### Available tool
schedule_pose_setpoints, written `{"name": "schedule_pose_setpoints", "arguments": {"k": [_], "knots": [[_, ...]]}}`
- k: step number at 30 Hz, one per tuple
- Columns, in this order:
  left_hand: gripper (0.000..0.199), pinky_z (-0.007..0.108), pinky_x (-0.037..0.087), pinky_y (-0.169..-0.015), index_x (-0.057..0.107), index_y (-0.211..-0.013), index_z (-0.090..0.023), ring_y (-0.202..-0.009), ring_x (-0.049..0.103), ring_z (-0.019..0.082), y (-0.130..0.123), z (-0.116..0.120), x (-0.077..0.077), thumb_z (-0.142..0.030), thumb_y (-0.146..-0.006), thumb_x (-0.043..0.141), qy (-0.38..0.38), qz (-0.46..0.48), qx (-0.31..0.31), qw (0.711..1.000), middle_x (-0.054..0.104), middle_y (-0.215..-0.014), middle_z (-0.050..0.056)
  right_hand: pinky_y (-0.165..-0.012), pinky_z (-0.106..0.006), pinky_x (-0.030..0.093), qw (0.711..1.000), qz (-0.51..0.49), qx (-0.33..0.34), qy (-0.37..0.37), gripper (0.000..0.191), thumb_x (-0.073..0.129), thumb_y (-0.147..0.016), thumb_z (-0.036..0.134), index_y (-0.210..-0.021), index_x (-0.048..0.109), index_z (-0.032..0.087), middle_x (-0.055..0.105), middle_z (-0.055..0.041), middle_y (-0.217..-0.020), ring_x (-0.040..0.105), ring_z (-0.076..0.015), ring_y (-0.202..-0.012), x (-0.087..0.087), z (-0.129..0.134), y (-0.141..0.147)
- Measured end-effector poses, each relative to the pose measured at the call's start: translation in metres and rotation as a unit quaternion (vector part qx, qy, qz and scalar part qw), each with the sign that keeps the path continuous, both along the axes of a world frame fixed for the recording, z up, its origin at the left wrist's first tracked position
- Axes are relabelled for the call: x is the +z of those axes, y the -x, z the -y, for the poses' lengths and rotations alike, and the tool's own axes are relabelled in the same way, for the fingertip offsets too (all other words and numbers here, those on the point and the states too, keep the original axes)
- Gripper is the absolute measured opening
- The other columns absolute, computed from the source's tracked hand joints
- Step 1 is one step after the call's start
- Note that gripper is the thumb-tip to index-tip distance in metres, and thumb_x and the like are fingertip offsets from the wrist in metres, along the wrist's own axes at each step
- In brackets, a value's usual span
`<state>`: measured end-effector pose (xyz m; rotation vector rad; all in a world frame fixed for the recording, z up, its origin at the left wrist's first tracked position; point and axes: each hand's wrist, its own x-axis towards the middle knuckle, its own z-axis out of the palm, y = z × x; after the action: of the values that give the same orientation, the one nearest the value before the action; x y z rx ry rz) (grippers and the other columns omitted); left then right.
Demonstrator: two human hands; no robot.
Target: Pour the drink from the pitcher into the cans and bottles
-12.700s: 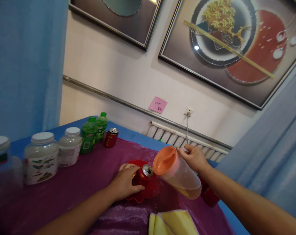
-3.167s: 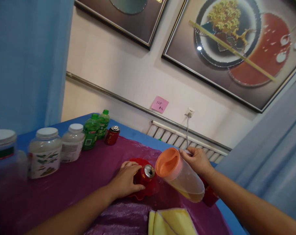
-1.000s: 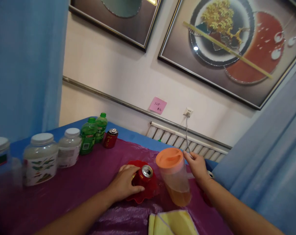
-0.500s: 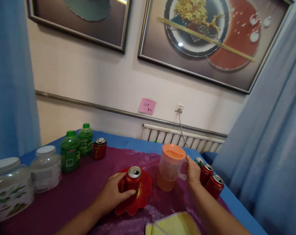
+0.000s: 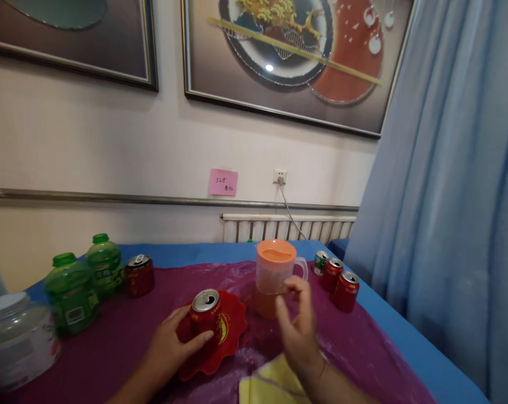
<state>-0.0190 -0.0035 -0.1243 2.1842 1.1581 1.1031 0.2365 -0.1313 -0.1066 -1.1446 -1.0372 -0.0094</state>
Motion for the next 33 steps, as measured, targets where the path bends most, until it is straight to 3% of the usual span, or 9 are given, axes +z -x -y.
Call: {"name": "schedule_pose_setpoints", "arguments": {"k": [3, 5, 10, 15, 18, 20, 23, 28, 33], "knots": [[0.058, 0.045, 0.057, -0.092, 0.072, -0.111, -0.023, -0.099, 0.072, 0.033, -0.001, 0.004, 0.004, -0.056, -0.064, 0.076, 0.000, 0.007, -0.025, 1.000, 0.077, -0.109, 0.009, -0.097, -0.035, 0.048, 0.986, 0.046, 0.135, 0.083, 0.030, 0.061, -0.088, 0.021, -0.117, 0.060, 0.023, 0.064, -0.0079, -0.119, 0.060, -0.0220, -0.110, -0.014, 0.010, 0.046], [0.056, 0.044, 0.057, -0.090, 0.071, -0.112, -0.023, -0.098, 0.072, 0.031, -0.002, 0.010, 0.010, -0.056, -0.067, 0.074, -0.002, 0.007, -0.040, 0.999, 0.077, -0.109, 0.009, -0.100, -0.038, 0.048, 0.974, 0.031, 0.179, 0.138, 0.036, 0.065, -0.083, 0.019, -0.119, 0.062, 0.023, 0.066, -0.0080, -0.120, 0.062, -0.0237, -0.113, -0.021, 0.005, 0.065], [0.051, 0.041, 0.058, -0.088, 0.073, -0.107, -0.025, -0.097, 0.072, 0.031, -0.003, 0.014, 0.013, -0.055, -0.065, 0.074, -0.068, -0.020, -0.063, 0.995, 0.078, -0.107, 0.008, -0.104, -0.044, 0.047, 0.956, -0.035, 0.215, 0.198, 0.064, 0.079, -0.071, 0.024, -0.131, 0.058, 0.023, 0.067, -0.0081, -0.127, 0.063, -0.0274, -0.117, -0.018, -0.026, 0.088], [0.050, 0.039, 0.059, -0.088, 0.073, -0.108, -0.027, -0.097, 0.073, 0.030, -0.002, -0.002, -0.007, -0.054, -0.067, 0.073, -0.114, -0.019, -0.075, 0.990, 0.078, -0.107, 0.007, -0.096, -0.041, 0.051, 0.957, -0.025, 0.207, 0.201, 0.060, 0.086, -0.059, 0.022, -0.116, 0.066, 0.024, 0.072, -0.0038, -0.112, 0.067, -0.0261, -0.103, 0.002, -0.042, 0.098], [0.070, 0.046, 0.055, -0.097, 0.068, -0.122, -0.027, -0.112, 0.068, 0.034, -0.003, -0.009, -0.018, -0.062, -0.063, 0.077, -0.100, -0.013, -0.096, 0.990, 0.072, -0.125, 0.010, -0.093, -0.039, 0.053, 0.963, -0.029, 0.188, 0.190, 0.059, 0.088, -0.057, 0.026, -0.113, 0.067, 0.023, 0.074, -0.0030, -0.107, 0.069, -0.0250, -0.098, 0.011, -0.033, 0.088], [0.077, 0.050, 0.050, -0.105, 0.063, -0.130, -0.029, -0.122, 0.062, 0.035, -0.004, -0.008, -0.022, -0.066, -0.064, 0.075, -0.090, -0.005, -0.110, 0.990, 0.066, -0.135, 0.010, -0.093, -0.038, 0.053, 0.968, -0.040, 0.174, 0.175, 0.058, 0.087, -0.060, 0.029, -0.113, 0.066, 0.022, 0.074, -0.0040, -0.108, 0.069, -0.0250, -0.100, 0.015, -0.019, 0.072], [0.064, 0.051, 0.045, -0.110, 0.064, -0.129, -0.031, -0.126, 0.059, 0.033, -0.006, -0.003, -0.023, -0.064, -0.074, 0.067, -0.079, 0.003, -0.096, 0.992, 0.064, -0.137, 0.008, -0.091, -0.038, 0.054, 0.977, -0.064, 0.135, 0.152, 0.056, 0.083, -0.066, 0.034, -0.116, 0.064, 0.020, 0.075, -0.0067, -0.111, 0.070, -0.0257, -0.101, 0.014, 0.009, 0.029], [0.049, 0.047, 0.050, -0.104, 0.072, -0.116, -0.032, -0.118, 0.064, 0.032, -0.006, -0.012, -0.024, -0.060, -0.077, 0.064, -0.099, 0.004, -0.055, 0.994, 0.070, -0.126, 0.007, -0.089, -0.043, 0.054, 0.978, -0.095, -0.048, 0.180, 0.061, 0.081, -0.069, 0.047, -0.118, 0.063, 0.017, 0.075, -0.0110, -0.110, 0.070, -0.0300, -0.098, -0.016, 0.054, -0.081], [0.046, 0.044, 0.054, -0.100, 0.074, -0.110, -0.033, -0.112, 0.068, 0.031, -0.005, -0.029, -0.032, -0.061, -0.075, 0.064, -0.115, -0.004, -0.040, 0.993, 0.074, -0.120, 0.006, -0.088, -0.044, 0.052, 0.937, -0.076, -0.242, 0.239, 0.065, 0.078, -0.062, 0.056, -0.112, 0.065, 0.016, 0.075, -0.0121, -0.105, 0.070, -0.0334, -0.098, -0.050, 0.073, -0.177]]}}
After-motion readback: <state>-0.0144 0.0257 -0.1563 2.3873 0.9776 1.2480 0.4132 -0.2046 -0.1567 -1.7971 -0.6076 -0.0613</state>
